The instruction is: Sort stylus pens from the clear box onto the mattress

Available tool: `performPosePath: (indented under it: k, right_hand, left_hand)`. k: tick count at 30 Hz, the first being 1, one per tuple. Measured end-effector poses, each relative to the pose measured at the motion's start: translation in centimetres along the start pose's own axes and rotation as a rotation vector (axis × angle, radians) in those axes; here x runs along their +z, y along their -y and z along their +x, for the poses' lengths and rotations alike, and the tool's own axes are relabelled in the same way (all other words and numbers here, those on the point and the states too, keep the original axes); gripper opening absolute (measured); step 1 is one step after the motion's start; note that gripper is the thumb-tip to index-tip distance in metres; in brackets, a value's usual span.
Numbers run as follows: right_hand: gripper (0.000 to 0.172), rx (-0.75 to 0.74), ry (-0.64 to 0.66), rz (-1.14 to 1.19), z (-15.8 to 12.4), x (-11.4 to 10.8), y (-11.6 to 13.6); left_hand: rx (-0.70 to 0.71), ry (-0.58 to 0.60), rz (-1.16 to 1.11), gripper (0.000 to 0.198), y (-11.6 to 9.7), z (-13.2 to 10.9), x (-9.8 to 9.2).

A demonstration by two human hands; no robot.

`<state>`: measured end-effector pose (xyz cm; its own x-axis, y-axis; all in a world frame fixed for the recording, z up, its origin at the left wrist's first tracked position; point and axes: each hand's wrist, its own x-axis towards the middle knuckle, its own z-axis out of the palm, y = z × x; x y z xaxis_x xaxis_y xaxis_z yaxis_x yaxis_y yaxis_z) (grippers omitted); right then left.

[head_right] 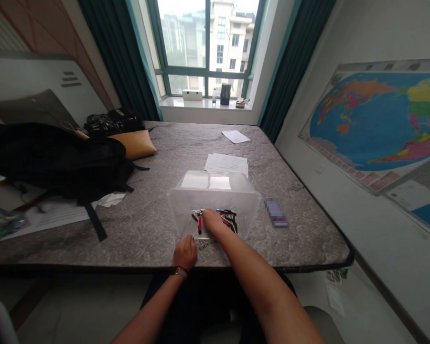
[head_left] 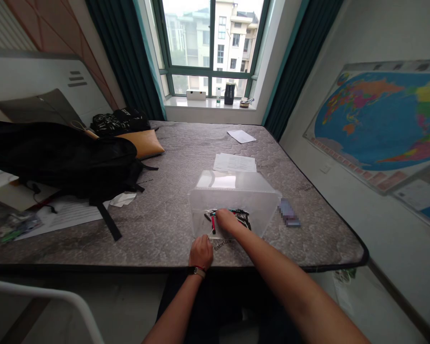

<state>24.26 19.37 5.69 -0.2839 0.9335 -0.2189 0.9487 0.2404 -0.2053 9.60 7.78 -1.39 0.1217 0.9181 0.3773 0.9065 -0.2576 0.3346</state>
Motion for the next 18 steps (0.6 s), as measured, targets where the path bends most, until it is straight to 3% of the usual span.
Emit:
performPosePath:
  k: [18]
  right_hand:
    - [0.025,0.000,0.071,-0.118,-0.1,-0.2,-2.7]
  left_hand:
    - [-0.007,0.015,0.029,0.017,-0.2,0.1,-0.3]
